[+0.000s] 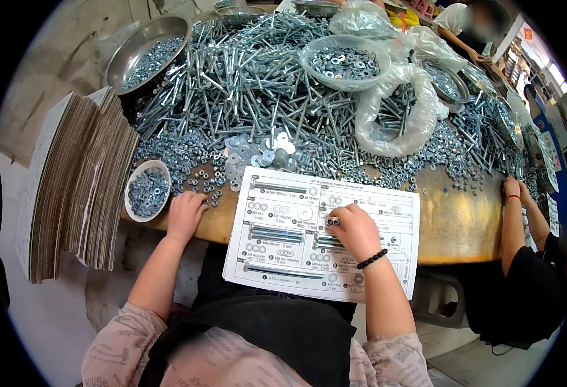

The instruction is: The person sorts metal fasteners including bolts, nuts, and washers from a large pile on a table and places them onto printed instruction sheets. The person repeatedly picks up items and arranges them on the sheets while other workers are visible in the background.

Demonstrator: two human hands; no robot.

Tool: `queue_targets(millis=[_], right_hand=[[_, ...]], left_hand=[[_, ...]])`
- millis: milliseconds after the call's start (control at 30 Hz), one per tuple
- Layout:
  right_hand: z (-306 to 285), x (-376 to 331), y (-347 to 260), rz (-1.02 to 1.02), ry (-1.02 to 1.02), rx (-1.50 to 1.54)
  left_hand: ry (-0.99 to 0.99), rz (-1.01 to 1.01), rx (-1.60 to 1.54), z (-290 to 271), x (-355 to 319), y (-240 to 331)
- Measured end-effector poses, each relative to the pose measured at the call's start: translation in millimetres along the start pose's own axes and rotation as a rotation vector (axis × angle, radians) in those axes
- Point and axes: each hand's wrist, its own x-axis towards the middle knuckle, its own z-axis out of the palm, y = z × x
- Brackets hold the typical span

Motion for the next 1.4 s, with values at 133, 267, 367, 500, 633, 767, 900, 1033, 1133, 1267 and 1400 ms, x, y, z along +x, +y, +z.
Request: queue_targets(millis=[133,267,367,500,633,767,900,1033,1133,1267,1400], right_hand=[[-9.5,-4.7,-0.3,0.073,0.11,0.092],[-13.6,-9.2,-0.3,0.034,0.162,0.153],[-13.6,-11.3,-1.0,0.024,0.194,0.183],[-11.0,-6.9,-9.5,-0.017,0.203,0.221],[-7.2,0.7,-22.3,-0.064,0.191,0.265],[0.9,8.5,-30.5,-0.089,0.112,0.217],[32.0,29.9,-44.0,-0.21,0.042,0.089],[59.3,51.0,-70.1,-0.241,0.003,-0.03],[70.3,59.0,-73.2,-0.216,-0.051,-0.09],[74.4,61.9,-76.0,-0.228,-0.06,-0.094],[73.5,61.1,-76.5,-0.254,-0.047,-0.071]], left_hand=[[-0.048,-0.003,-0.001,0.0,6.3,0.3],[-0.044,0.052,0.028,-2.9,8.1,-1.5],[-0.003,-0.011,-0.089,-6.8,14.7,9.6],[-0.029,0.154,-0.332,-8.0,46.9,67.7],[-0.23,0.439,-0.222,7.9,63.6,84.9],[-0.268,0.405,-0.282,11.1,65.0,81.1],[-0.309,0.265,-0.386,9.1,62.7,74.0],[-0.291,0.22,-0.411,6.1,62.8,72.6],[-0.318,0.224,-0.417,7.7,61.8,72.1],[-0.25,0.232,-0.414,9.4,57.2,70.5],[-0.175,0.265,-0.423,15.5,54.9,67.7]])
